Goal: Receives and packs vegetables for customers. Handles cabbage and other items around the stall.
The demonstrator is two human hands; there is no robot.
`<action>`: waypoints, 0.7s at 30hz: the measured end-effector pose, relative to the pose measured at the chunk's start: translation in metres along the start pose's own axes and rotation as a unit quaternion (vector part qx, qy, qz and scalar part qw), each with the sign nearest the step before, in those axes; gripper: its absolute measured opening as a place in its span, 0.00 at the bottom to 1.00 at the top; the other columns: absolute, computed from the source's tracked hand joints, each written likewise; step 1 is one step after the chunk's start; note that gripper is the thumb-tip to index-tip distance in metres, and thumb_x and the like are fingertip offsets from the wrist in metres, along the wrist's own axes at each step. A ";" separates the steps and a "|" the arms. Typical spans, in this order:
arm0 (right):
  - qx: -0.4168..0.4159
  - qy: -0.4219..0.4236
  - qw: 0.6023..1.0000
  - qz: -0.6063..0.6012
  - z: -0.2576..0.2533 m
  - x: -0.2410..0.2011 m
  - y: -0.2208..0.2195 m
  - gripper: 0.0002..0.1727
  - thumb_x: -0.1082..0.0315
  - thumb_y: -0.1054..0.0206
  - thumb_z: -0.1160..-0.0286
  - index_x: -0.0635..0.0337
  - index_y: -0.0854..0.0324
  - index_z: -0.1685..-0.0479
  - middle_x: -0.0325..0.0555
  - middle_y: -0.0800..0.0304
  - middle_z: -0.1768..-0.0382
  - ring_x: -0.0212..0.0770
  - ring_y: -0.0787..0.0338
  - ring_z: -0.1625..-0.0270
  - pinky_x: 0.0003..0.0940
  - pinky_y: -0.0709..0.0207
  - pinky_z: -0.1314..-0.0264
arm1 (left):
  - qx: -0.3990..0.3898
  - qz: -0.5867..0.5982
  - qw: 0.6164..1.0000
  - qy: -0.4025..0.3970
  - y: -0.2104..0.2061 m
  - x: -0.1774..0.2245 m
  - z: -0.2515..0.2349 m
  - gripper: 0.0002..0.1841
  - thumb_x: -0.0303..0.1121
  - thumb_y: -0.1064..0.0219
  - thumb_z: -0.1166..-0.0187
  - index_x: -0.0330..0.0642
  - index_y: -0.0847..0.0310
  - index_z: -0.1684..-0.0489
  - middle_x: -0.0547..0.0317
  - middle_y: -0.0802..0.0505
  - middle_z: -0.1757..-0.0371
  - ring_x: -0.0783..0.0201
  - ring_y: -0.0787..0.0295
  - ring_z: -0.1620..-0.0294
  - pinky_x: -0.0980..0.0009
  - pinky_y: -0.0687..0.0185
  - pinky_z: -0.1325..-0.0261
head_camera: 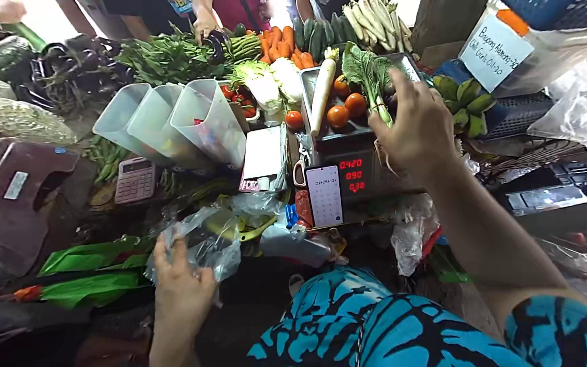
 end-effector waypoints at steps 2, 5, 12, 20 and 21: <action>-0.113 -0.106 0.987 0.038 -0.039 0.017 -0.020 0.51 0.49 0.27 0.26 0.61 0.51 0.07 0.73 0.15 0.39 0.76 0.14 0.38 0.74 0.24 0.43 | -0.027 0.063 0.998 0.007 -0.009 0.011 -0.006 0.46 0.26 0.31 0.44 0.30 0.39 0.12 0.24 0.44 0.10 0.28 0.36 0.15 0.36 0.30 0.24; -0.119 -0.140 0.982 -0.038 -0.057 0.036 -0.032 0.48 0.55 0.23 0.33 0.65 0.43 0.14 0.76 0.15 0.43 0.78 0.15 0.40 0.79 0.26 0.44 | -0.067 0.186 0.980 0.035 -0.025 0.024 -0.017 0.53 0.31 0.27 0.45 0.32 0.48 0.08 0.27 0.41 0.11 0.43 0.25 0.23 0.49 0.22 0.30; 0.108 -0.086 0.824 -0.549 -0.027 0.023 0.019 0.21 0.63 0.37 0.16 0.56 0.30 0.28 0.35 0.12 0.48 0.31 0.07 0.53 0.33 0.09 0.48 | -0.160 0.412 0.896 0.049 -0.040 0.066 -0.047 0.59 0.25 0.26 0.47 0.44 0.61 0.05 0.55 0.14 0.52 0.72 0.15 0.70 0.71 0.12 0.63; -0.240 0.104 0.825 -0.500 0.113 -0.138 -0.145 0.24 0.60 0.21 0.31 0.69 0.14 0.42 0.50 0.06 0.50 0.33 0.08 0.44 0.33 0.16 0.34 | -0.048 0.267 0.962 -0.018 0.026 0.095 -0.038 0.51 0.32 0.29 0.35 0.51 0.52 0.04 0.45 0.16 0.29 0.63 0.10 0.58 0.59 0.11 0.58; -0.336 0.104 0.837 -0.419 0.129 -0.148 -0.160 0.27 0.57 0.24 0.28 0.70 0.16 0.39 0.55 0.08 0.45 0.40 0.10 0.39 0.39 0.20 0.29 | -0.011 0.214 0.976 -0.034 0.039 0.094 -0.035 0.50 0.30 0.30 0.32 0.50 0.54 0.03 0.40 0.17 0.29 0.61 0.12 0.59 0.58 0.13 0.60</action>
Point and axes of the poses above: each hand's wrist, its own z-axis away from the middle knuckle, its own y-axis out of the back of the hand, x = y × z, the point moved 8 cm from there along -z, towards the middle knuckle
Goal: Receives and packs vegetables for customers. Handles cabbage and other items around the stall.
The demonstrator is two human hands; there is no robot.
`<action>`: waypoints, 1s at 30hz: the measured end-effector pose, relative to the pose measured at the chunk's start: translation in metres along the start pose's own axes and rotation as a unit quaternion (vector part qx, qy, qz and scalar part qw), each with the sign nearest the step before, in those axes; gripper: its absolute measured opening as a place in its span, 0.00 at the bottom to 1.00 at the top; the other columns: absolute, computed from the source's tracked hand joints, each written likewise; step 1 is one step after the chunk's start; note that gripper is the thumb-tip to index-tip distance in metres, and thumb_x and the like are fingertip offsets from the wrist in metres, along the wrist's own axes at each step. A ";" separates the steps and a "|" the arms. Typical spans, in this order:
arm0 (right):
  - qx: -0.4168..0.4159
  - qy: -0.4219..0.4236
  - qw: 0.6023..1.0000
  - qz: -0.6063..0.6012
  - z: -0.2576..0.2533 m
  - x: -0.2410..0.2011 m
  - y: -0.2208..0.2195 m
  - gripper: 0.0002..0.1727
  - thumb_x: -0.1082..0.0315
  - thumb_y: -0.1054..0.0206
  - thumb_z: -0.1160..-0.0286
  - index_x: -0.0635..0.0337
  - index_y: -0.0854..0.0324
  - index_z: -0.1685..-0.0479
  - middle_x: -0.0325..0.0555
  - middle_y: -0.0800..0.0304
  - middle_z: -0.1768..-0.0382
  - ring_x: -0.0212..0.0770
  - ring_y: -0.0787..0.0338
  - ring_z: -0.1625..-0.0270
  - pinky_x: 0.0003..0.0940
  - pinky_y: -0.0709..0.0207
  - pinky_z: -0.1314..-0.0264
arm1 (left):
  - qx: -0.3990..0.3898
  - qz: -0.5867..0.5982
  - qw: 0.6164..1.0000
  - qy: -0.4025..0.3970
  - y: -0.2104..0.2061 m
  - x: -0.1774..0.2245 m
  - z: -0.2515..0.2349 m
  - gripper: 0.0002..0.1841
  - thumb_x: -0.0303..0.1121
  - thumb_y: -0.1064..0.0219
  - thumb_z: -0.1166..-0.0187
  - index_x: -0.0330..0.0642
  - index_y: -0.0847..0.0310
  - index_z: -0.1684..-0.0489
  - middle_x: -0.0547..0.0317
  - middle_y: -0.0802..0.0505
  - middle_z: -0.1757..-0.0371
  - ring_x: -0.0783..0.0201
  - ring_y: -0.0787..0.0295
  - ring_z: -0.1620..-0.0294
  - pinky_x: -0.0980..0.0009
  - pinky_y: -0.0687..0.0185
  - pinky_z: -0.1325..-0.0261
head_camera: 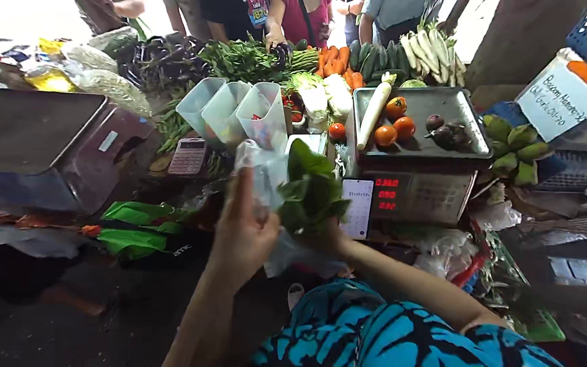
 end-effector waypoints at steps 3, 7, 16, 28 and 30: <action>-0.292 -0.082 0.942 0.143 0.010 -0.002 -0.027 0.24 0.58 0.42 0.11 0.76 0.18 0.40 0.73 0.14 0.41 0.67 0.16 0.34 0.66 0.31 0.29 | -0.002 -0.080 0.997 -0.008 0.013 -0.010 -0.004 0.51 0.26 0.33 0.35 0.53 0.55 0.03 0.50 0.15 0.56 0.64 0.23 0.75 0.61 0.21 0.72; -0.184 0.110 0.971 0.102 0.013 -0.048 0.077 0.15 0.60 0.40 0.14 0.61 0.12 0.58 0.42 0.11 0.68 0.32 0.13 0.65 0.36 0.17 0.58 | -0.085 -0.045 0.995 0.037 0.025 -0.023 -0.012 0.49 0.24 0.34 0.38 0.63 0.46 0.06 0.55 0.31 0.16 0.73 0.24 0.75 0.66 0.19 0.74; 0.126 -0.090 0.894 0.421 -0.073 0.011 0.267 0.62 0.36 0.16 0.50 0.48 0.42 0.08 0.72 0.44 0.14 0.80 0.28 0.25 0.78 0.30 0.36 | -0.142 -0.060 0.988 -0.013 0.025 0.020 -0.036 0.52 0.16 0.32 0.37 0.62 0.49 0.06 0.53 0.31 0.16 0.65 0.20 0.72 0.60 0.16 0.72; 0.160 0.052 0.985 0.029 -0.060 -0.036 0.249 0.15 0.54 0.42 0.22 0.46 0.22 0.44 0.36 0.16 0.63 0.30 0.17 0.70 0.30 0.23 0.74 | -0.175 -0.135 0.975 0.019 0.016 0.009 -0.056 0.59 0.11 0.25 0.43 0.52 0.54 0.04 0.43 0.32 0.20 0.60 0.18 0.68 0.58 0.15 0.68; -0.043 0.102 0.963 -0.248 -0.051 -0.068 0.169 0.13 0.56 0.46 0.27 0.42 0.20 0.50 0.31 0.11 0.63 0.27 0.13 0.68 0.26 0.18 0.70 | -0.172 -0.106 0.979 0.017 0.013 0.017 -0.051 0.57 0.13 0.24 0.45 0.53 0.50 0.06 0.44 0.32 0.19 0.63 0.18 0.72 0.61 0.14 0.71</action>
Point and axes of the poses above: each hand's wrist, its own z-axis away from the middle knuckle, its own y-axis out of the back of the hand, x = y × z, the point moved 8 cm from there along -z, towards the middle knuckle
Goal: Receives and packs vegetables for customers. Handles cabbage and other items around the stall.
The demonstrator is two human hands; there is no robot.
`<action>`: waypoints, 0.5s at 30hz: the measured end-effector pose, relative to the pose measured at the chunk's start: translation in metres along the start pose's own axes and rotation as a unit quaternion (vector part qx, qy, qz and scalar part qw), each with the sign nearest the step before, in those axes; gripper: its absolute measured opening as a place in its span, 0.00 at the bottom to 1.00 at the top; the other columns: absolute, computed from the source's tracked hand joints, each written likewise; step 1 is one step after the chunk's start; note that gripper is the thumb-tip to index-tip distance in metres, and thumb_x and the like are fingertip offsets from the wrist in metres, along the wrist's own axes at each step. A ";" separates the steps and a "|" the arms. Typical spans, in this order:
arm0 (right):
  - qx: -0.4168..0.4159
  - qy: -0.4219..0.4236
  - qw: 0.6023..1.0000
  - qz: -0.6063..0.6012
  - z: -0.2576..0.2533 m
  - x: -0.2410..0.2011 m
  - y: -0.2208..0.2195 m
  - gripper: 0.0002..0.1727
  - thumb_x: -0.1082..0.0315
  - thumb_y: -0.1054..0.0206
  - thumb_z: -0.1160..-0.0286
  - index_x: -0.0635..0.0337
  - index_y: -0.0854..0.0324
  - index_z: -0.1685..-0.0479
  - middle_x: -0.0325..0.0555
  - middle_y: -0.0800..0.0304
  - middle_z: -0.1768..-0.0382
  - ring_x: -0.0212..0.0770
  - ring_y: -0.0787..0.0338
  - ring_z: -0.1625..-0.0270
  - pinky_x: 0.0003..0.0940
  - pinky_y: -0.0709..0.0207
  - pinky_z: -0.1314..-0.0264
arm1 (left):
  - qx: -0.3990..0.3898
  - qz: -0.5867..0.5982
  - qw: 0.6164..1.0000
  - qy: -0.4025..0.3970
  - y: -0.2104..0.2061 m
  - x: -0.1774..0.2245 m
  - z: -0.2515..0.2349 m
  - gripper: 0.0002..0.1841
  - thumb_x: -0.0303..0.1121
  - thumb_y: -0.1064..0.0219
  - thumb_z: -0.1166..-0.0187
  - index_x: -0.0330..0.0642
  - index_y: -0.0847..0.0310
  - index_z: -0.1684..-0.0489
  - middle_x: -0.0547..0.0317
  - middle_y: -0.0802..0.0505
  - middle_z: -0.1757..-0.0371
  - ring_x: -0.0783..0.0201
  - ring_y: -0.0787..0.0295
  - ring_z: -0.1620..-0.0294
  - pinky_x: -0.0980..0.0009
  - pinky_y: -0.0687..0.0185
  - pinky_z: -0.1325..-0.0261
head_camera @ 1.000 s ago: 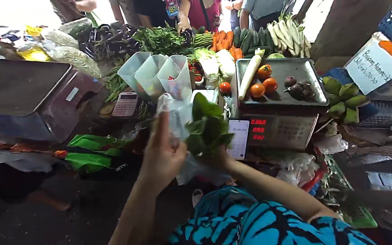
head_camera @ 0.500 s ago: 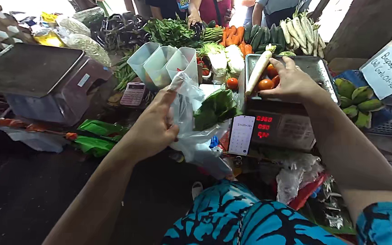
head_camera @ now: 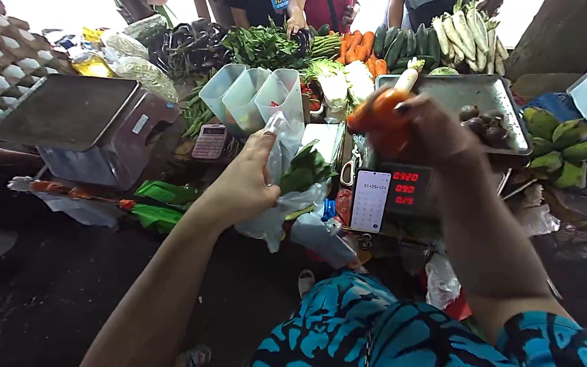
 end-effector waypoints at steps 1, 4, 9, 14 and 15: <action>-0.085 -0.029 0.993 -0.074 -0.002 0.014 -0.043 0.13 0.54 0.44 0.26 0.44 0.18 0.51 0.32 0.09 0.64 0.27 0.12 0.68 0.26 0.17 0.69 | 0.008 0.005 1.000 -0.014 -0.002 0.006 0.003 0.57 0.14 0.24 0.45 0.54 0.48 0.06 0.46 0.31 0.20 0.64 0.17 0.69 0.62 0.13 0.71; -0.188 -0.141 0.972 -0.030 -0.006 0.069 -0.129 0.21 0.52 0.50 0.11 0.56 0.24 0.34 0.44 0.13 0.60 0.34 0.12 0.66 0.32 0.15 0.67 | 0.059 -0.038 0.996 -0.060 -0.003 0.030 0.020 0.54 0.19 0.24 0.44 0.53 0.46 0.08 0.46 0.34 0.14 0.55 0.15 0.36 0.51 0.11 0.45; -0.134 -0.075 0.977 0.146 -0.005 0.023 -0.110 0.20 0.66 0.51 0.09 0.67 0.18 0.34 0.51 0.08 0.43 0.36 0.07 0.53 0.35 0.12 0.51 | 0.146 0.006 0.989 -0.039 -0.004 0.008 0.038 0.56 0.20 0.29 0.41 0.57 0.53 0.03 0.49 0.31 0.16 0.68 0.20 0.68 0.65 0.19 0.71; 0.288 -0.184 0.781 0.522 -0.033 -0.023 0.071 0.41 0.48 0.32 0.23 0.65 0.37 0.16 0.73 0.20 0.33 0.73 0.16 0.36 0.74 0.26 0.40 | 0.078 0.081 0.993 0.037 -0.030 -0.036 0.038 0.56 0.23 0.28 0.39 0.60 0.55 0.02 0.49 0.33 0.13 0.67 0.13 0.62 0.63 0.11 0.63; 0.294 -0.258 0.748 0.536 -0.040 -0.008 0.092 0.51 0.44 0.31 0.25 0.70 0.49 0.11 0.78 0.26 0.28 0.76 0.21 0.29 0.76 0.30 0.34 | 0.071 0.097 0.992 0.041 -0.035 -0.039 0.039 0.56 0.23 0.28 0.39 0.62 0.56 0.03 0.49 0.32 0.15 0.68 0.12 0.64 0.64 0.09 0.66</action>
Point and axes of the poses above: each hand's wrist, its own z-axis away from the middle knuckle, its own y-axis out of the back of the hand, x = y × z, the point moved 8 cm from there along -z, towards the middle knuckle
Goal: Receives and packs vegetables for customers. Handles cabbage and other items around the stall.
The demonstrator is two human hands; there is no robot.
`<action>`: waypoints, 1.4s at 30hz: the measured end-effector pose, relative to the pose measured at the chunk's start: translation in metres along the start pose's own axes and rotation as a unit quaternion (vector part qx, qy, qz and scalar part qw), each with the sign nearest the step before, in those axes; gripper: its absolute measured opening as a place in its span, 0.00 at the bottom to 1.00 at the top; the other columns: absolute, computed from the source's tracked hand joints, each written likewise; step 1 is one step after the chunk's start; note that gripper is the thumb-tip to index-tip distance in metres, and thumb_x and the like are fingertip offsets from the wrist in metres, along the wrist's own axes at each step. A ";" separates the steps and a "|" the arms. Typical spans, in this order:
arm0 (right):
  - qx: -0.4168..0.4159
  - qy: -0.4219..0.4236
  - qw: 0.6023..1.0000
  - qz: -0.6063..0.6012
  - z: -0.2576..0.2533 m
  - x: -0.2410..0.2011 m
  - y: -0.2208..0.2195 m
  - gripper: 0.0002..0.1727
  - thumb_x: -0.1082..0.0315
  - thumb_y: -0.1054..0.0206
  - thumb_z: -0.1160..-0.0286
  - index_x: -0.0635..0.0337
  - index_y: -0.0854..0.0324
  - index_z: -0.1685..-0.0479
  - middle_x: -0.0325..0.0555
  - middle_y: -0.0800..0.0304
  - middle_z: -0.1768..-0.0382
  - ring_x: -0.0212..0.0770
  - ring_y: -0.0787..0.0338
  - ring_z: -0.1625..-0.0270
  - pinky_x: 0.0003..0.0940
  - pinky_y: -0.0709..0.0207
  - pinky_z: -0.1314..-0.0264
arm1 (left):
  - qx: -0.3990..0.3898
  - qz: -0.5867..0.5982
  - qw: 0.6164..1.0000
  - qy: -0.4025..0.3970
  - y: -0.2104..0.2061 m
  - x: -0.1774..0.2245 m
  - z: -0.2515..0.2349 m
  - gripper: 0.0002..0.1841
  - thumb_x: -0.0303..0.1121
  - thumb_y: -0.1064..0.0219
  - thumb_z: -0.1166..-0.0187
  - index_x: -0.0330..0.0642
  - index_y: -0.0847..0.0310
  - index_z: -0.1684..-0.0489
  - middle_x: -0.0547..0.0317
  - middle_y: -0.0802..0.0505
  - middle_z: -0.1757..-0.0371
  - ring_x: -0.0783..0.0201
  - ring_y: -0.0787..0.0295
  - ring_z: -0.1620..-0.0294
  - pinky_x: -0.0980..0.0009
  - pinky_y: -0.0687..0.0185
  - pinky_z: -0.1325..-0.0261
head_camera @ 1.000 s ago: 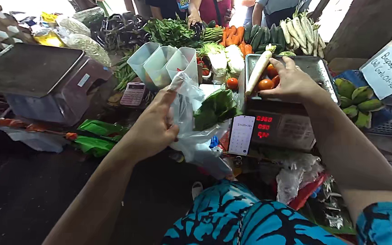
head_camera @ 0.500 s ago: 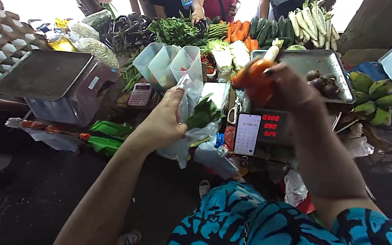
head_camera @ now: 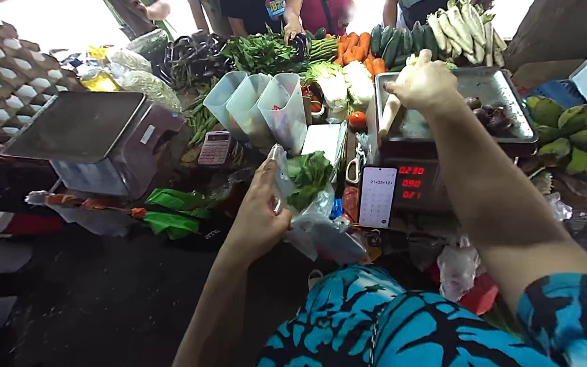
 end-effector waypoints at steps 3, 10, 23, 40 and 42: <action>-0.041 -0.049 0.995 -0.072 -0.028 0.021 -0.022 0.52 0.50 0.28 0.26 0.78 0.53 0.15 0.77 0.24 0.31 0.70 0.19 0.29 0.67 0.27 0.31 | -0.014 0.041 0.999 0.016 -0.007 -0.005 0.005 0.56 0.24 0.27 0.38 0.63 0.57 0.02 0.50 0.30 0.17 0.71 0.12 0.69 0.68 0.09 0.69; -0.099 0.166 0.809 -0.555 0.122 -0.027 -0.043 0.39 0.70 0.30 0.23 0.58 0.48 0.14 0.51 0.07 0.54 0.43 0.05 0.66 0.41 0.07 0.66 | -0.013 0.095 0.995 -0.007 -0.014 0.007 0.008 0.58 0.28 0.25 0.39 0.57 0.60 0.02 0.49 0.25 0.23 0.72 0.13 0.72 0.71 0.09 0.70; -0.039 0.318 0.831 -0.454 0.219 0.032 -0.103 0.15 0.75 0.40 0.19 0.70 0.16 0.39 0.49 0.06 0.60 0.33 0.08 0.62 0.31 0.12 0.55 | 0.107 0.100 0.988 -0.053 0.005 -0.018 0.046 0.58 0.24 0.31 0.46 0.46 0.61 0.04 0.55 0.21 0.22 0.77 0.21 0.74 0.76 0.22 0.81; 0.222 0.091 0.970 0.052 0.192 0.233 -0.085 0.22 0.61 0.47 0.17 0.52 0.06 0.40 0.49 0.06 0.73 0.52 0.07 0.71 0.50 0.19 0.72 | 0.162 0.077 0.983 0.030 0.038 -0.091 0.047 0.54 0.20 0.37 0.39 0.39 0.67 0.05 0.48 0.24 0.25 0.74 0.22 0.75 0.73 0.19 0.79; 0.214 0.089 0.971 0.056 0.191 0.230 -0.082 0.22 0.61 0.47 0.17 0.53 0.06 0.42 0.50 0.06 0.74 0.53 0.07 0.72 0.51 0.20 0.73 | 0.167 0.081 0.982 0.038 0.038 -0.089 0.048 0.55 0.19 0.35 0.40 0.42 0.66 0.04 0.49 0.24 0.24 0.73 0.22 0.75 0.72 0.18 0.79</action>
Point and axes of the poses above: each hand's wrist, its own z-axis away from the middle knuckle, its own y-axis out of the back of the hand, x = y × z, the point moved 8 cm from there along -z, towards the middle knuckle
